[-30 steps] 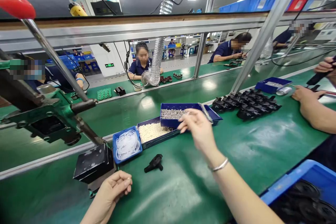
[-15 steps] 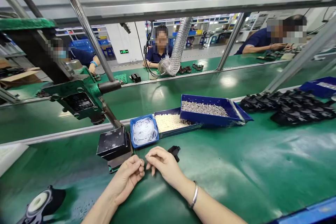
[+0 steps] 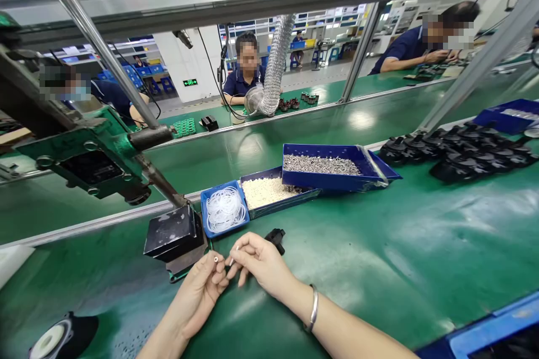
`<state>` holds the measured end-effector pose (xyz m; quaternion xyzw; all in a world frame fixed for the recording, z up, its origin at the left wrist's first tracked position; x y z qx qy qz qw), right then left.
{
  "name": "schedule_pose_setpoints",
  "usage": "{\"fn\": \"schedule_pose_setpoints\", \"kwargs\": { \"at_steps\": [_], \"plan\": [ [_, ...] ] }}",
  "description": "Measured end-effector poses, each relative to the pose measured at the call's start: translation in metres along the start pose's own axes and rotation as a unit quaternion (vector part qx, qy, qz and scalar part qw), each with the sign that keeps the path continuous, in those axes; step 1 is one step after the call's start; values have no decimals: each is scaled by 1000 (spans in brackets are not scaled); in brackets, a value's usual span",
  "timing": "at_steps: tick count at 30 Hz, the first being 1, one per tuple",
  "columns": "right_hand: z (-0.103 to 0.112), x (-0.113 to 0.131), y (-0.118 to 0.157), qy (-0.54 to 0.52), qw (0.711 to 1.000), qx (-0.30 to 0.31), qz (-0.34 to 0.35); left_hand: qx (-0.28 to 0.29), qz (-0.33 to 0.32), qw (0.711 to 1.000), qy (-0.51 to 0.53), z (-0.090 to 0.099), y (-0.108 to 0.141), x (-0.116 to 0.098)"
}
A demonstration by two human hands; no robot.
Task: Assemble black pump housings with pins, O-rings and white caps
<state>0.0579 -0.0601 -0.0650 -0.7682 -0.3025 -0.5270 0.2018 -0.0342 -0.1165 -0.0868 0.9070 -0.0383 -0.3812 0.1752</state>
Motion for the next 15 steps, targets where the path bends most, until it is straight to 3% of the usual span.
{"fn": "schedule_pose_setpoints", "kwargs": {
  "at_steps": [4,8,12,15],
  "plan": [
    [5,12,3,41,999,-26,24,-38,3,999,-3,8,-1,3],
    [0,19,6,32,998,-15,45,-14,12,999,-28,3,-1,7],
    [2,38,11,138,979,-57,139,-5,15,999,-39,0,1,10],
    [2,42,13,184,968,-64,161,2,19,999,-39,-2,2,12]
  ]
}}
Point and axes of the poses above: each hand's wrist, its own y-axis away from the middle knuckle, its own z-axis out of the back of the hand, x = y × z, the point moved 9 cm from there along -y, towards the middle knuckle
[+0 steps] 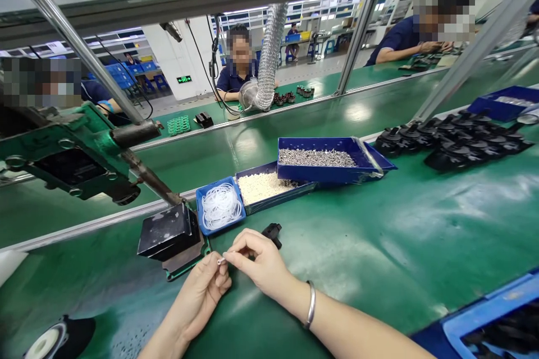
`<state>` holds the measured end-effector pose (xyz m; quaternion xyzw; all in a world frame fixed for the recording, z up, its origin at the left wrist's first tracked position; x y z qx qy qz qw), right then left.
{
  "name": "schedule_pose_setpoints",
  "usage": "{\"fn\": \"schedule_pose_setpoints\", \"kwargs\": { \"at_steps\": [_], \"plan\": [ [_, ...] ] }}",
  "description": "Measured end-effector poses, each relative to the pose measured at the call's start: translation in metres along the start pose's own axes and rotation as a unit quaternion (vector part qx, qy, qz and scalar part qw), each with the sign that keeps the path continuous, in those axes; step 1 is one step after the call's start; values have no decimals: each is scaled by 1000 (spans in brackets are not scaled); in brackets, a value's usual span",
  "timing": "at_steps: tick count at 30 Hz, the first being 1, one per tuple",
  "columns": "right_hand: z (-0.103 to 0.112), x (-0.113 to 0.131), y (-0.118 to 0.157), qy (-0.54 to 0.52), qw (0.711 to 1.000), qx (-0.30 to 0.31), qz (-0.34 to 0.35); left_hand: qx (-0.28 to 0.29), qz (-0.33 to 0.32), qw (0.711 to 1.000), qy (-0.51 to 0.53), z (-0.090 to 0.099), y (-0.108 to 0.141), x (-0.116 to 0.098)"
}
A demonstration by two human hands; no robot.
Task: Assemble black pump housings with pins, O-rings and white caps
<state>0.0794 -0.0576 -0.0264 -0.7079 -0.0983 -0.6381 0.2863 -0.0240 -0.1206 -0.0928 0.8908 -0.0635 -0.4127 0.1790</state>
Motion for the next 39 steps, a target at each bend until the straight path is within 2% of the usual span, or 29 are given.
{"fn": "schedule_pose_setpoints", "kwargs": {
  "at_steps": [8,11,15,21,24,28,32,36,39],
  "plan": [
    [-4,13,4,74,994,34,69,-6,20,1000,-2,0,0,5],
    [-6,15,5,83,992,55,73,-2,13,1000,-28,0,1,4],
    [-6,9,3,57,996,63,26,3,-5,995,-95,0,1,-1],
    [-10,-13,2,-23,992,90,-90,-4,-6,979,-204,8,1,-6],
    [-15,-21,5,-73,980,112,-148,11,-17,959,-282,9,3,-11],
    [-17,-20,7,-61,979,117,-155,21,-41,941,-334,6,5,-15],
    [-18,-25,8,-62,977,111,-169,-28,-90,923,-372,9,5,-23],
    [-26,-34,13,-41,971,133,-193,-98,-158,865,-465,16,12,-37],
    [-35,-27,17,-28,967,170,-187,-97,-238,822,-507,6,22,-48]
  ]
}}
Point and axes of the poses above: each hand's wrist, its own y-axis away from the middle knuckle, its own z-axis out of the back of the hand, x = y × z, the point moved 9 cm from there along -y, towards the middle knuckle
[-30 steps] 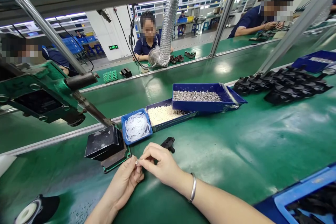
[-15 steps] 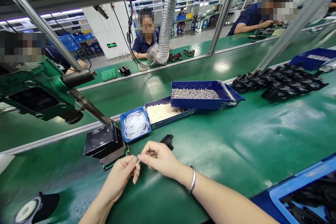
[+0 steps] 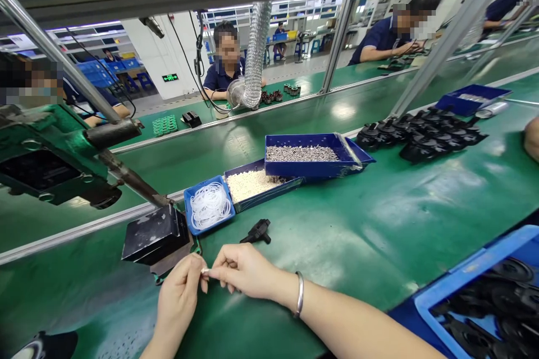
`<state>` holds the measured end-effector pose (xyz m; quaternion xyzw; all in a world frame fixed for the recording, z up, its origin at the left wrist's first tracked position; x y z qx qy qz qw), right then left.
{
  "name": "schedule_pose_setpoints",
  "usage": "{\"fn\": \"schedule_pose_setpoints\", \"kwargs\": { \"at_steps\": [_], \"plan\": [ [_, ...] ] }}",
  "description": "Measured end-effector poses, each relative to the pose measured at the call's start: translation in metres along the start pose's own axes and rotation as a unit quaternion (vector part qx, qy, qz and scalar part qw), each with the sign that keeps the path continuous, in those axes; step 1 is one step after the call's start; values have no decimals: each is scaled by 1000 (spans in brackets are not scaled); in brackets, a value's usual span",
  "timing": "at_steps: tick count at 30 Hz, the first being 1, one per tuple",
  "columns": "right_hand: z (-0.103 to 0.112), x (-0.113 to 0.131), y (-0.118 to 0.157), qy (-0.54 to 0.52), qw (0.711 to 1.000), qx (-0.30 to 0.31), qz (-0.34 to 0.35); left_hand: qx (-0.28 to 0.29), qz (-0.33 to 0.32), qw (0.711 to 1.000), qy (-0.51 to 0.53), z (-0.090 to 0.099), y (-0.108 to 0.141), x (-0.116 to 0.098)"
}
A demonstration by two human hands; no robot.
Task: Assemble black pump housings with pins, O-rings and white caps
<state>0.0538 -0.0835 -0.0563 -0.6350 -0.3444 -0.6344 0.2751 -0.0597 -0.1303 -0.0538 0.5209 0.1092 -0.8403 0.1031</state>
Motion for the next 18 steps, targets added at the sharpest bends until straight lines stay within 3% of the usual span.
{"fn": "schedule_pose_setpoints", "kwargs": {
  "at_steps": [2,4,7,11,14,18],
  "plan": [
    [0,12,4,17,999,20,18,-11,-45,999,24,2,3,-11],
    [15,27,9,35,999,1,38,-19,-53,996,66,2,5,-16],
    [63,39,22,103,989,-97,44,-26,-12,993,117,-4,5,-12],
    [113,30,36,223,958,-182,0,23,49,983,178,-25,4,4],
    [109,28,35,218,961,-168,11,76,90,973,197,-43,7,19],
    [66,44,24,165,982,-79,54,163,110,930,309,-61,13,18]
  ]
}}
Point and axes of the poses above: each hand's wrist, its own y-axis away from the middle knuckle, its own z-axis out of the back of the hand, x = y × z, the point moved 9 cm from there along -y, towards the middle knuckle
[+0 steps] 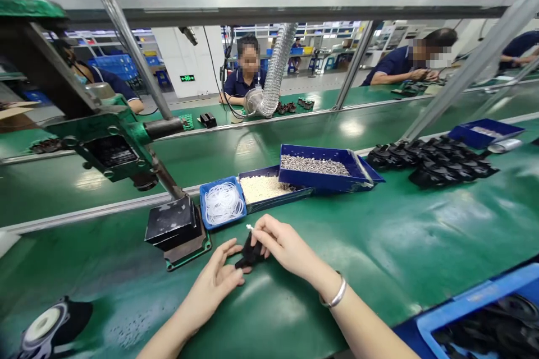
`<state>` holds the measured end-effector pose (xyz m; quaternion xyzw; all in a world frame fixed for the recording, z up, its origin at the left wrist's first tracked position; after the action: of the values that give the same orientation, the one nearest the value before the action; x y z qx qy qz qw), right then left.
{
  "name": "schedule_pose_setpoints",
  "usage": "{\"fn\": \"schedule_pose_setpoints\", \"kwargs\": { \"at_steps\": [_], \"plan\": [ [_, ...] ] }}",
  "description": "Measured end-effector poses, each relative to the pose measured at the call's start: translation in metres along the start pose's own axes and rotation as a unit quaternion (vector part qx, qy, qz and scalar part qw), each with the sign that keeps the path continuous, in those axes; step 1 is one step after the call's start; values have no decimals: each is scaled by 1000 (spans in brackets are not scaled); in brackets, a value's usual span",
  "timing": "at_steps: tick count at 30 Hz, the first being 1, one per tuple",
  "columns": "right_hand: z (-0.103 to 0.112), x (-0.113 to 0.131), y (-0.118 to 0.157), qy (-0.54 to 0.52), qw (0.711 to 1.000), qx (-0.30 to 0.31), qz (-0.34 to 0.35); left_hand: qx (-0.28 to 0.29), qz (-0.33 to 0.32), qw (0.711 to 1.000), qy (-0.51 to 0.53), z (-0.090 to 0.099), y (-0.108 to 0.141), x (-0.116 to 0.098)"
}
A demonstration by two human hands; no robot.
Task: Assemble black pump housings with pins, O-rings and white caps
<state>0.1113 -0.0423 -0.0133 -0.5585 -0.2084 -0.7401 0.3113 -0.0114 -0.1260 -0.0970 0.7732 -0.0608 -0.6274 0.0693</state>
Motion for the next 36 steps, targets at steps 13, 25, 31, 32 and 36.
{"fn": "schedule_pose_setpoints", "kwargs": {
  "at_steps": [13,25,31,32,36],
  "plan": [
    [-17,6,-28,-142,986,-73,38,-52,-47,985,161,17,-1,-29],
    [-53,-6,-11,127,989,10,71,-120,-67,989,51,27,0,-36],
    [-56,-6,-9,168,982,10,80,-124,-72,988,-50,24,4,-34],
    [-56,-5,-9,176,981,8,86,-123,-74,987,-66,23,4,-34],
    [-58,-1,-5,244,961,-16,128,-130,-94,977,-142,25,6,-38]
  ]
}}
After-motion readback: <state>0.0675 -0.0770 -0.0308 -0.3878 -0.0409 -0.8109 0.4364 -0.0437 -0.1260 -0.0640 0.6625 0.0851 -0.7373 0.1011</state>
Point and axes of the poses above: each hand's wrist, its own y-axis away from the middle knuckle, its own z-axis out of the back of the hand, x = y × z, the point moved 9 cm from there along -y, towards the middle knuckle
